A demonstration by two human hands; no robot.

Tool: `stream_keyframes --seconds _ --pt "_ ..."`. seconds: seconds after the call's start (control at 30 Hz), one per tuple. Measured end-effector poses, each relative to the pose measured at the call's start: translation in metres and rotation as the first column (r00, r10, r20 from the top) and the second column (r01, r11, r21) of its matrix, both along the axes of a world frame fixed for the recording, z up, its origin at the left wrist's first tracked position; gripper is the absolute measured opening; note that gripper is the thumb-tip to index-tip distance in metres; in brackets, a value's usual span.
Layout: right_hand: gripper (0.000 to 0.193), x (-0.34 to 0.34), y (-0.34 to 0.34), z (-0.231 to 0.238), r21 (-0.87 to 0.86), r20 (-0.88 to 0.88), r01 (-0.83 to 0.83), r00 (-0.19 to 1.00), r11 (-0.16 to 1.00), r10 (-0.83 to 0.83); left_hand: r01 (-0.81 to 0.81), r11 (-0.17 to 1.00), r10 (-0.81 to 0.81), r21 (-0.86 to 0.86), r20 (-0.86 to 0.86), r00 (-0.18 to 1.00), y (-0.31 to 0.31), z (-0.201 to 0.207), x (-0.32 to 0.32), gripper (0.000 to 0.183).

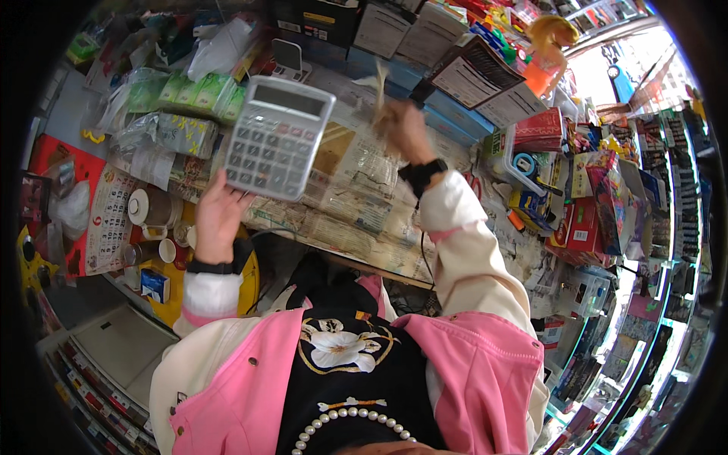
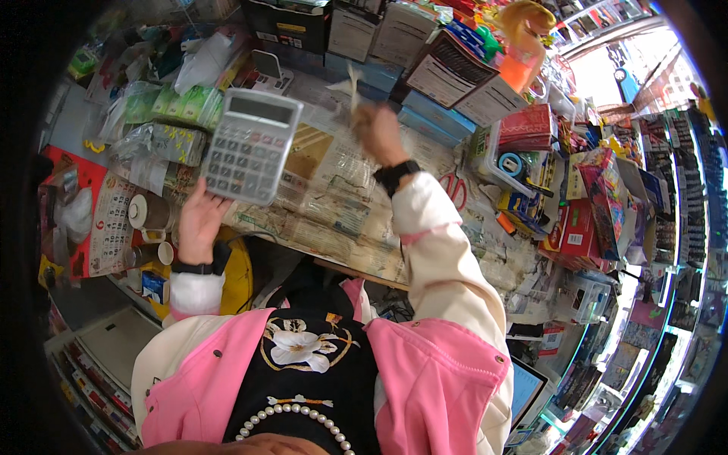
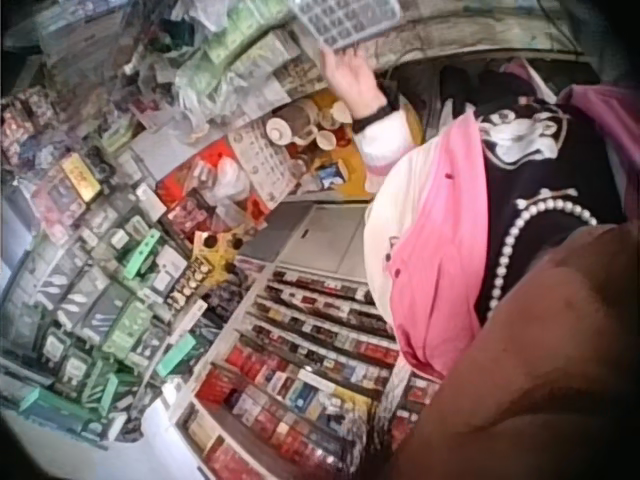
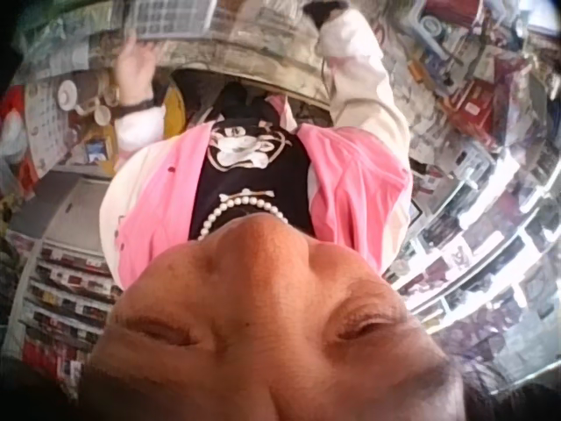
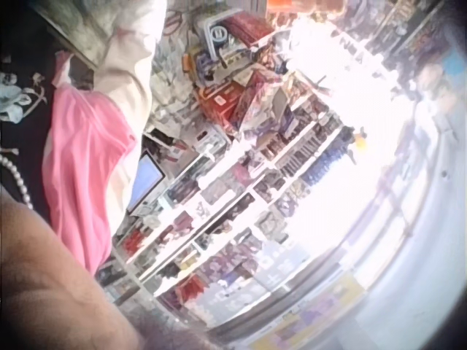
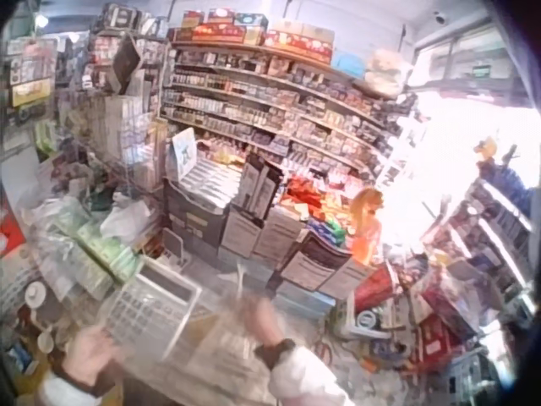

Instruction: The person organizes items on a cluttered counter in a small shop. They handle a plastic-wrapped item, a doll, and a box of crayons, placing them into containers. They also wipe a yellow table with a cloth and move a calculator.

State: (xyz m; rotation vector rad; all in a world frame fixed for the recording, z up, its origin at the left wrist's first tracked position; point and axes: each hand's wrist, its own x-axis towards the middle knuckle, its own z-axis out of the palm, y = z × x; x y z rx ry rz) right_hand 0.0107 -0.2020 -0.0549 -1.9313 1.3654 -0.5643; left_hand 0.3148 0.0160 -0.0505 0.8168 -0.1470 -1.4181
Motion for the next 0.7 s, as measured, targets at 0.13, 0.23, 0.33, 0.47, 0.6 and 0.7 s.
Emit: stream_keyframes --seconds 0.13,0.23,0.33,0.47,0.6,0.7 --pt "0.022 0.028 -0.02 -0.016 -0.157 -0.324 -0.416 0.879 0.896 0.351 -0.158 0.986 0.161 0.054 -0.043 0.986 0.063 0.016 0.032 0.03" --pt "0.023 0.058 -0.05 -0.031 -0.215 -0.197 -0.312 0.942 0.925 0.272 -0.222 0.974 0.222 0.042 0.007 0.975 0.096 0.02 0.05 0.029" --pt "0.022 0.101 -0.084 -0.04 -0.381 -0.165 -0.234 0.969 0.895 0.183 -0.291 0.955 0.291 0.059 0.018 0.957 0.112 0.015 0.06 0.029" --pt "0.023 0.125 -0.07 -0.05 -0.47 -0.325 -0.318 0.93 0.824 0.173 -0.307 0.951 0.308 0.031 -0.061 0.949 0.131 0.009 0.071 0.03" --pt "0.021 0.1 -0.047 -0.047 -0.056 -0.144 -0.705 0.707 0.707 0.693 -0.302 0.953 0.302 -0.001 -0.066 0.951 0.144 0.003 0.078 0.03" --pt "0.02 0.092 -0.057 -0.036 -0.138 -0.134 -0.481 0.875 0.866 0.465 -0.322 0.947 0.321 0.003 -0.064 0.945 0.148 0.0 0.079 0.03"
